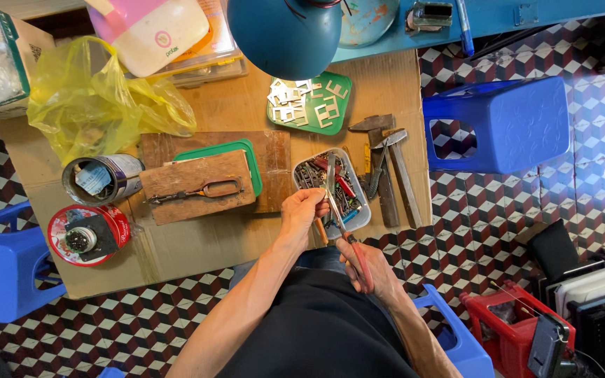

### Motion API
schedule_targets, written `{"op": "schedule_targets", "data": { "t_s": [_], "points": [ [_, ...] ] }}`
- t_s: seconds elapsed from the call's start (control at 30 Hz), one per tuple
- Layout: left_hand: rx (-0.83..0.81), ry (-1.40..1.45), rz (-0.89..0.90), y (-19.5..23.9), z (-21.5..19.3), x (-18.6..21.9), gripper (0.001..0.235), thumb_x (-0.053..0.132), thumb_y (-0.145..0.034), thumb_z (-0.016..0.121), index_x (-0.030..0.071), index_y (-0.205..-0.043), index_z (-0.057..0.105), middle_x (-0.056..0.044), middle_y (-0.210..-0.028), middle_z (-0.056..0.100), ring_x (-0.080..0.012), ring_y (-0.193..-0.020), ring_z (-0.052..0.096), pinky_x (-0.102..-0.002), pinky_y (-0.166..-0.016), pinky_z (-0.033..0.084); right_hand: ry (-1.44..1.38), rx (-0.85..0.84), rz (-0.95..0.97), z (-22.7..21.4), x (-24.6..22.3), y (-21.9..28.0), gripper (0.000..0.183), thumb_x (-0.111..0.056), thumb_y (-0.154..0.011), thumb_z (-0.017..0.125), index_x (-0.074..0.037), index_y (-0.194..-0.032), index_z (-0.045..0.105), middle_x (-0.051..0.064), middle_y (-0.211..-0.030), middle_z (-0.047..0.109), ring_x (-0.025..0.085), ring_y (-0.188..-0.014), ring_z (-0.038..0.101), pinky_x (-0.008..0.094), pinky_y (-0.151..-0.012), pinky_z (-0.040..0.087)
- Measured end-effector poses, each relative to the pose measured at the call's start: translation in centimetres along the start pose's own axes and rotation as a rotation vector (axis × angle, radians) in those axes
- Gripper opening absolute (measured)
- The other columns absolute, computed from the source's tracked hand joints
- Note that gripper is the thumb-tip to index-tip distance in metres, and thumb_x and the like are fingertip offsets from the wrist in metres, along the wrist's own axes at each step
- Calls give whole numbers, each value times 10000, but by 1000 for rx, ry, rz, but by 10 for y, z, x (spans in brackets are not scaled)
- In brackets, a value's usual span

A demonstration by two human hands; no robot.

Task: The person uses pliers to strip and bend a copper wire, then uses scissors to cut a small black plastic piece. The person places the tools back on the table and continues to handle the wire and plastic piece.

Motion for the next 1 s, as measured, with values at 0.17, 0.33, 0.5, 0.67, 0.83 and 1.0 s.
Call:
{"op": "schedule_targets", "data": {
  "t_s": [0.17,0.33,0.5,0.67,0.83,1.0],
  "points": [
    [22,-3,51,1,-4,8,169,133,-902,726,-26,-958,719,-72,-802,714,-116,-658,647,-246,-635,558,434,184,-106,-9,-1,-21,595,-607,-888,654,-31,-1015,730,130,-707,629,304,-680,644,397,-584,499],
    [17,-55,188,37,-17,34,196,193,-920,720,18,-1008,704,-22,-815,700,-87,-690,634,-230,-665,538,923,353,-222,-10,-36,-39,676,-579,-860,654,-40,-1267,632,242,-998,704,416,-981,698,490,-840,540],
    [10,5,245,74,-30,61,202,226,-935,726,38,-1006,700,-17,-874,695,-74,-779,633,-216,-742,523,849,374,-557,4,-83,-23,480,-424,-922,649,-15,-1169,699,188,-1124,708,338,-923,702,425,-829,539],
    [-41,196,241,102,-16,70,203,229,-946,697,48,-1030,658,-16,-892,685,-88,-827,643,-237,-766,519,-133,-108,-452,60,-104,-19,299,-224,-1006,611,44,-1121,679,110,-980,716,154,-887,682,292,-793,554],
    [-94,426,218,112,-20,73,213,212,-974,698,58,-1097,615,-5,-901,652,-76,-829,596,-246,-767,492,-248,-171,-485,80,-115,-11,234,-184,-1019,600,39,-1051,662,105,-911,715,151,-817,686,282,-750,549],
    [-150,275,231,117,-34,80,245,235,-990,683,16,-1091,638,-22,-887,653,-83,-817,603,-250,-767,502,-171,-151,-537,85,-112,-4,229,-180,-1032,586,33,-1016,667,84,-876,704,137,-784,670,276,-729,546]
  ]
}}
Point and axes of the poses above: each hand's wrist, its own y-axis away from the middle knuckle, its own z-axis out of the palm, x = y × z, the point moved 5 cm from there along -y, towards the middle knuckle
